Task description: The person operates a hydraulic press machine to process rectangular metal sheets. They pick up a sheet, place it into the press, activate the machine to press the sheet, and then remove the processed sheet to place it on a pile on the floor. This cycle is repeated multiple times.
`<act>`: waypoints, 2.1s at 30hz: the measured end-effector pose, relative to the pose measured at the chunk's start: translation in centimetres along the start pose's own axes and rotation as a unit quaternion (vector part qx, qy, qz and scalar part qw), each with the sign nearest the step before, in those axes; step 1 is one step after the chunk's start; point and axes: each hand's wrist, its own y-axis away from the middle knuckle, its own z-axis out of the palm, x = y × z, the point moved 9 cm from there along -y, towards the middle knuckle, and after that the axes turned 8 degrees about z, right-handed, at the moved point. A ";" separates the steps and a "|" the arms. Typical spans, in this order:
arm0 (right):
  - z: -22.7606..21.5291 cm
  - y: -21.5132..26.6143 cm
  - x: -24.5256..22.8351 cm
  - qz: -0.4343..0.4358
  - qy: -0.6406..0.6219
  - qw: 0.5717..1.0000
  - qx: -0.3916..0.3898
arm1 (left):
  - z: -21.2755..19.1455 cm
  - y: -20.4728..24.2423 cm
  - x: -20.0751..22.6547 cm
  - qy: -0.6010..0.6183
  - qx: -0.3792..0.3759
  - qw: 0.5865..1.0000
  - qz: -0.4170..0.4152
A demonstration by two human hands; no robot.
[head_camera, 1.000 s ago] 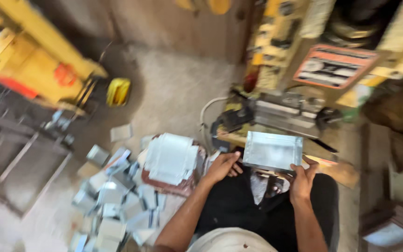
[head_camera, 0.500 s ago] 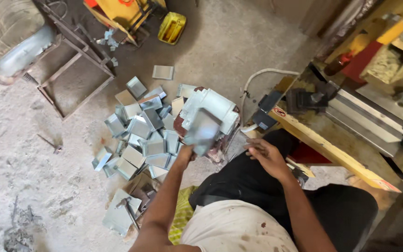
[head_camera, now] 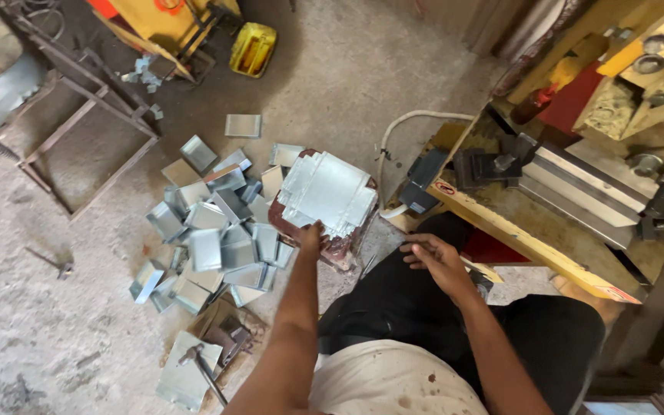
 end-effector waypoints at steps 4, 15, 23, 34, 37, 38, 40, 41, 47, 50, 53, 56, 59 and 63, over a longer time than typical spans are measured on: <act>-1.1 1.2 0.1 0.024 -0.006 0.999 0.029 | 2.9 -0.4 -1.7 -0.003 0.062 0.997 -0.039; -3.2 2.2 1.9 0.043 -0.027 0.997 0.052 | 3.2 -2.3 3.9 0.052 0.093 0.976 0.188; -4.1 3.9 1.4 0.058 -0.052 0.994 0.076 | 6.6 3.0 13.5 0.167 -0.110 0.918 0.342; -9.2 7.0 0.7 0.025 -0.326 0.945 0.023 | 18.4 34.7 27.9 -0.173 -0.325 0.485 0.794; -12.5 11.2 -1.0 -0.017 -0.438 0.897 0.054 | 22.3 43.9 24.6 -0.274 -0.337 0.241 0.868; -13.3 12.6 -1.6 -0.034 -0.435 0.899 0.046 | 23.1 45.7 23.8 -0.264 -0.360 0.210 0.870; -14.5 15.0 -1.8 -0.067 -0.427 0.901 0.028 | 24.4 47.9 22.5 -0.248 -0.399 0.163 0.868; -15.1 16.1 -1.7 -0.099 -0.398 0.912 0.025 | 24.9 48.6 21.8 -0.243 -0.415 0.147 0.864; -17.2 20.2 1.4 -0.117 -0.286 0.945 0.106 | 26.5 50.2 19.2 -0.209 -0.460 0.111 0.856; -16.6 21.2 0.7 -0.121 -0.368 0.915 0.109 | 26.7 49.3 18.1 -0.200 -0.465 0.141 0.851; -17.2 21.5 0.5 -0.128 -0.400 0.894 0.156 | 28.0 45.4 17.1 -0.186 -0.560 0.346 0.729; -18.1 22.0 -1.0 -0.203 -0.260 0.919 0.217 | 30.6 37.9 14.5 -0.143 -0.551 0.679 0.463; -18.2 21.7 0.2 -0.151 -0.109 0.950 0.249 | 31.1 33.1 10.1 -0.159 -0.474 0.827 0.259; -18.8 19.7 3.0 -0.033 -0.080 0.960 0.268 | 33.1 30.8 7.7 -0.182 -0.449 0.857 0.177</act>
